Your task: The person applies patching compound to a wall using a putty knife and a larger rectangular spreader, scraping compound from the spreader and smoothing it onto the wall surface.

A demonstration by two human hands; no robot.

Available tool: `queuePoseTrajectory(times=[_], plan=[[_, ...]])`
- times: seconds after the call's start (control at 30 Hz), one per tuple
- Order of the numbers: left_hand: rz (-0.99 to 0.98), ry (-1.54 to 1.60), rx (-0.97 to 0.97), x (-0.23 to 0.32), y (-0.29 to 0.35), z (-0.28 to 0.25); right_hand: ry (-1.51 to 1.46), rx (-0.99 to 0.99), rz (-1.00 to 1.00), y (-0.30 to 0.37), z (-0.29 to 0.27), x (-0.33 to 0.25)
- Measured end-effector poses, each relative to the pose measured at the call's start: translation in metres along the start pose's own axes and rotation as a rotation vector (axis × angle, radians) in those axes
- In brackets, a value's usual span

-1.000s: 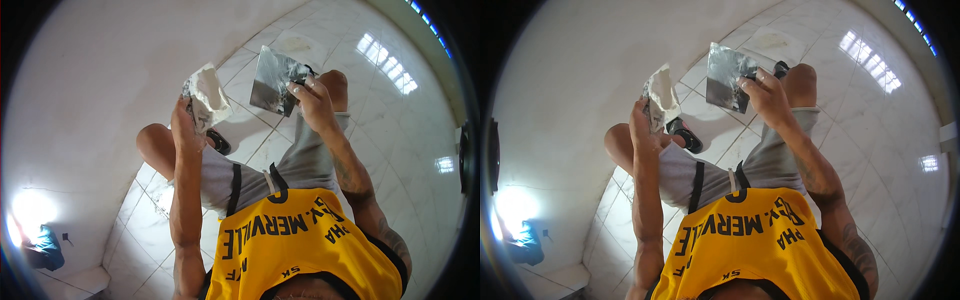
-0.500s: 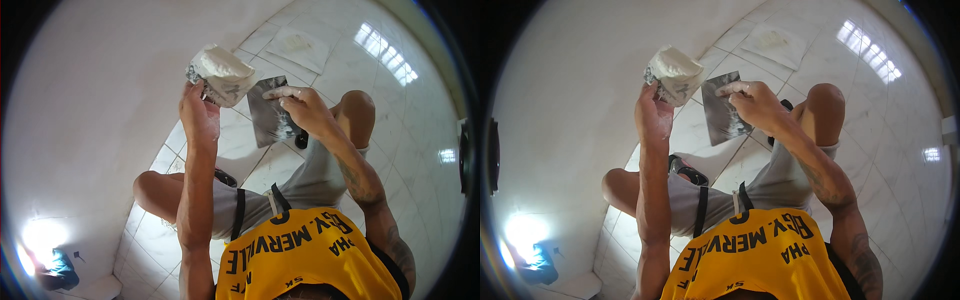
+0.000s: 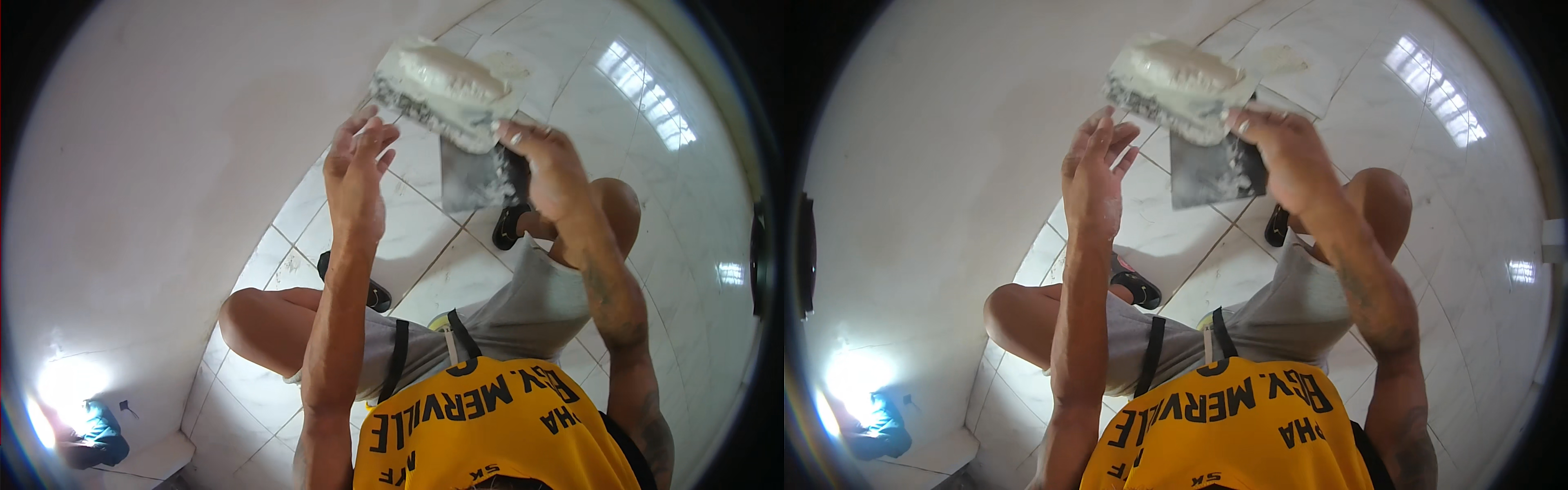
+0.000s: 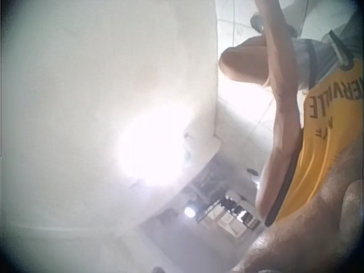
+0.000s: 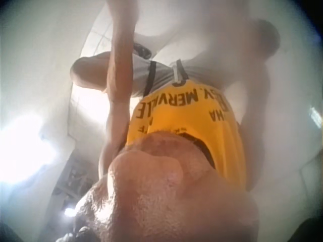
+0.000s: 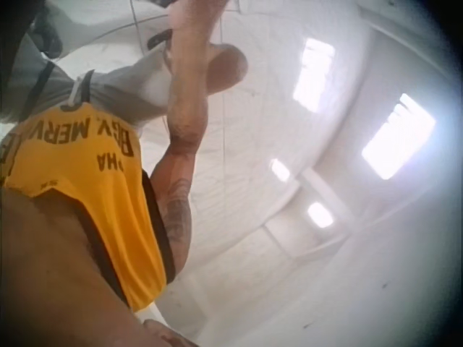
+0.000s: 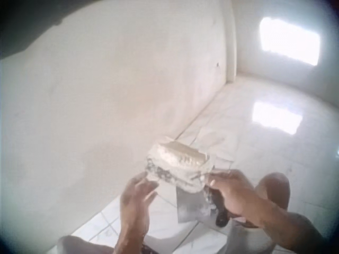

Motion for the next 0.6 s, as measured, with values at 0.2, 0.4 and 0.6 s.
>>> queuePoseTrajectory(times=[0.2,0.4,0.6], plan=[[-0.269,-1.169,-0.709,-0.224,0.039,-0.118,-0.048,0.003,-0.134,-0.065,0.027,-0.049],[-1.142,-0.951,-1.283,-0.303,0.163,-0.082,-0.095,0.151,-0.288,-0.063,-0.013,-0.083],[-1.274,-0.820,-1.408,-0.302,0.173,-0.071,-0.016,0.220,-0.412,-0.042,-0.034,-0.091]])
Point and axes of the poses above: each hand's wrist, its own y-axis away from the middle knuckle, its own z-axis out of the palm, x = y × z, the point moved 4 cm from there along -y, towards the middle knuckle, and after that the axes turned 1 degree about -y, right-handed, at the moved point
